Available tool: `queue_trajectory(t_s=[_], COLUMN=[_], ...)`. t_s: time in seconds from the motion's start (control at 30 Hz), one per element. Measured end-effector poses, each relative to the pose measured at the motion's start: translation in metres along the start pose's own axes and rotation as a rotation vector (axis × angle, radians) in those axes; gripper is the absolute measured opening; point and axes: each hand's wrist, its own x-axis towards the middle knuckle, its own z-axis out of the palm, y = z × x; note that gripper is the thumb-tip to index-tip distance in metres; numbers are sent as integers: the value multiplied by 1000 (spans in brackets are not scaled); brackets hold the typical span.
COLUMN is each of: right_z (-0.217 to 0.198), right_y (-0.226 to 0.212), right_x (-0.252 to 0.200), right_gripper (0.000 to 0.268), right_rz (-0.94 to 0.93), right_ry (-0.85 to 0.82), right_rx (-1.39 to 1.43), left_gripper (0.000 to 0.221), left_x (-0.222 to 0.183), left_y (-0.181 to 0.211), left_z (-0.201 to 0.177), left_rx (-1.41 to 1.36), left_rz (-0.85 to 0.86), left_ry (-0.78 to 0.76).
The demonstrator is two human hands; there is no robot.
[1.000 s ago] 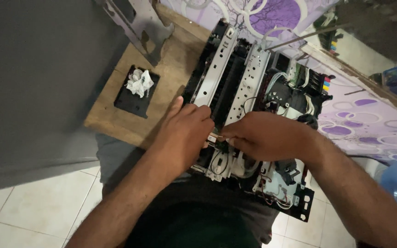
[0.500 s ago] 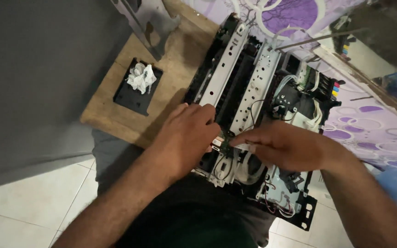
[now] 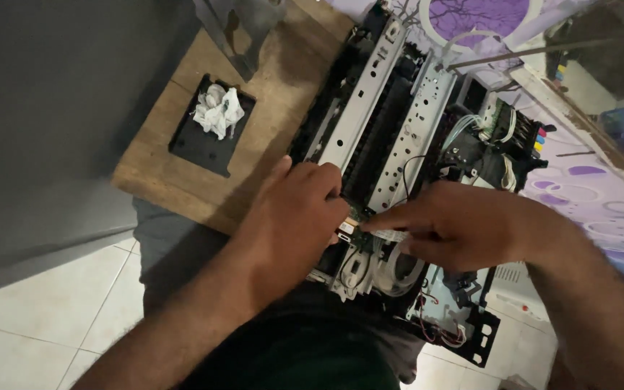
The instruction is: Disassembling a printer by removing screws and extracting internal components from the chassis
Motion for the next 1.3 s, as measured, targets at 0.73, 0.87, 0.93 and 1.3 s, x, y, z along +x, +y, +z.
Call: queue_trajectory(t_s=[0.73, 0.87, 0.93, 1.3], right_z=[4, 0, 0, 125], right_y=[1, -12, -19, 29], right_x=[15, 9, -7, -123], right_gripper=[45, 46, 48, 27], right_rz=[-117, -38, 2, -752], right_ry=[95, 73, 67, 544], right_rx=[-297, -322, -295, 1313], left_gripper=[20, 25, 24, 34], left_x=[5, 3, 2, -26], left_y=[6, 5, 4, 117], left_z=[7, 7, 6, 31], left_rx=[149, 93, 107, -571], left_rz=[-17, 17, -4, 160], left_ry=[-91, -67, -116, -24])
